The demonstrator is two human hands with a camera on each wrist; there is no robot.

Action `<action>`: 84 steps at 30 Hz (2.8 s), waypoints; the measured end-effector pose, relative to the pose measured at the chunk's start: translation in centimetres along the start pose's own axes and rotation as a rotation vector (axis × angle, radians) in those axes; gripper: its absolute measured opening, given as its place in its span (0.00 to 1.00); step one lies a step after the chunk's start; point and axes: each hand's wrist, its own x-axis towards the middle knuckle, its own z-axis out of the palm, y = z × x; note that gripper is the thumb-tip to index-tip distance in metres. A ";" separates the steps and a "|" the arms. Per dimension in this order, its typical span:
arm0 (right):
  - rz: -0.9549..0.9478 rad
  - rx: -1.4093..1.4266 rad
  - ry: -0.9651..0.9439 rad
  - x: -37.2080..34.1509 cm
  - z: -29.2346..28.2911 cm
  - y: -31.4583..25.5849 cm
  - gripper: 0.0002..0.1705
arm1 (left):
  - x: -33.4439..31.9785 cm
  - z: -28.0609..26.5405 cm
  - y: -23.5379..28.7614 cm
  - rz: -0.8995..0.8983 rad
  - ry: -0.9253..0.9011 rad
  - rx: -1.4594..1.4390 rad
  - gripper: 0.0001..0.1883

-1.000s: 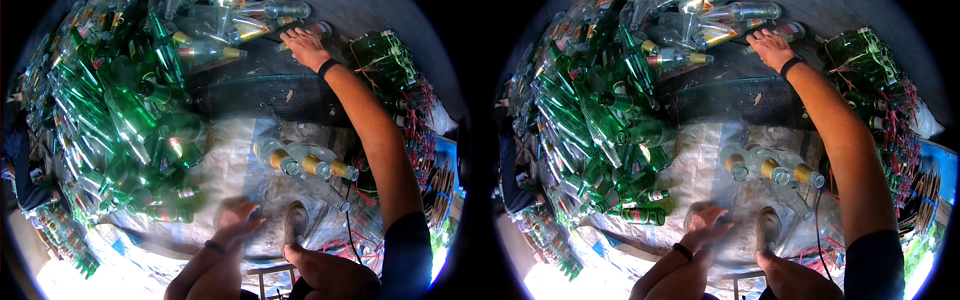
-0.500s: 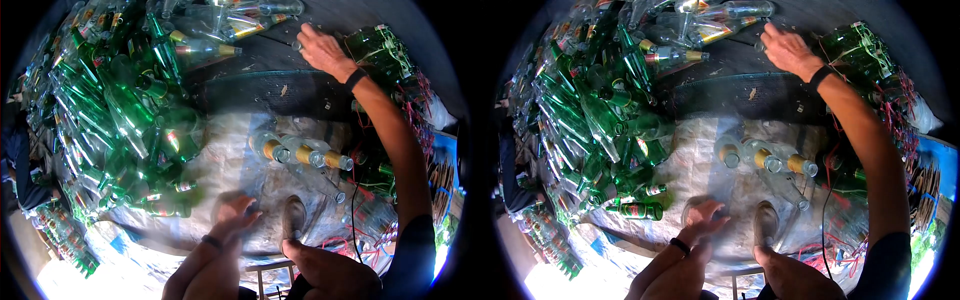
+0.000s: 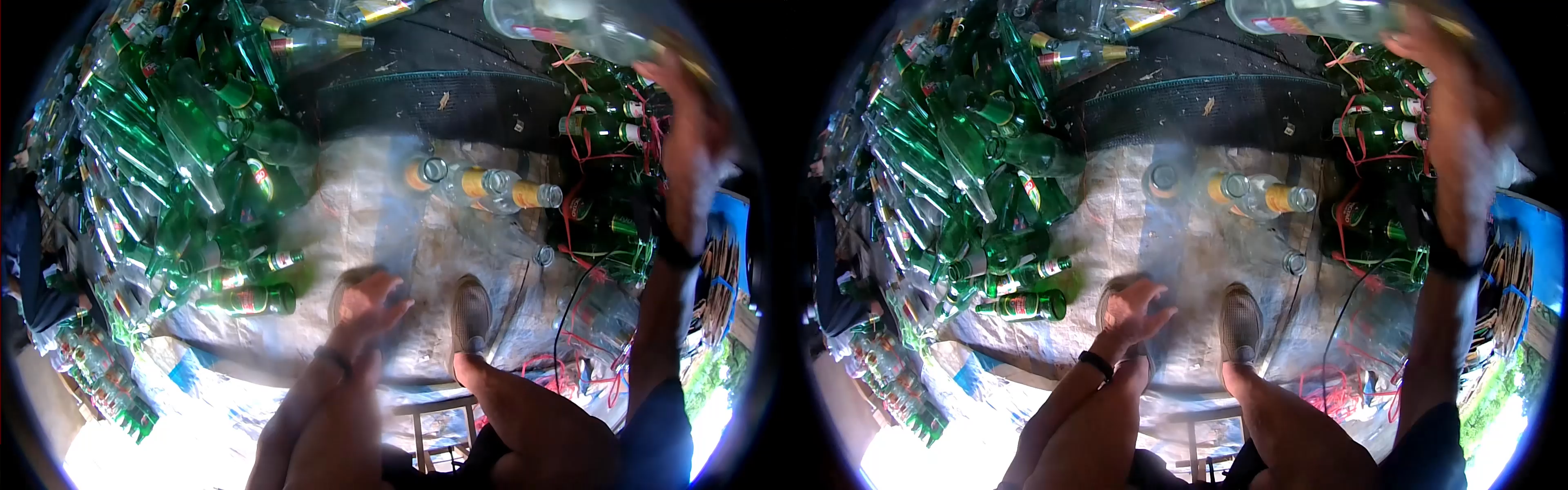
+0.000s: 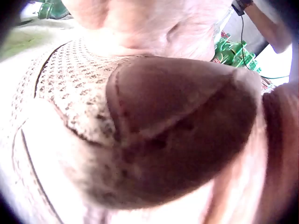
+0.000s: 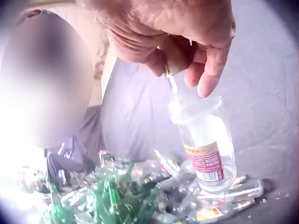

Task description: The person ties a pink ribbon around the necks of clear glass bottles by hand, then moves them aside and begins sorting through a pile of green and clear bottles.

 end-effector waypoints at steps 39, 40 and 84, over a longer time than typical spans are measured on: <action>0.261 0.337 -0.634 -15.5 4.2 -14.2 0.16 | 0.2 -0.2 0.3 0.074 0.077 0.014 0.22; 0.268 0.315 -0.655 -15.2 4.0 -14.4 0.17 | 0.1 -0.2 0.4 0.071 0.070 0.019 0.22; 0.338 0.522 -0.725 -35.3 12.1 1.0 0.61 | 9.5 5.1 -2.3 -0.049 0.060 -0.277 0.33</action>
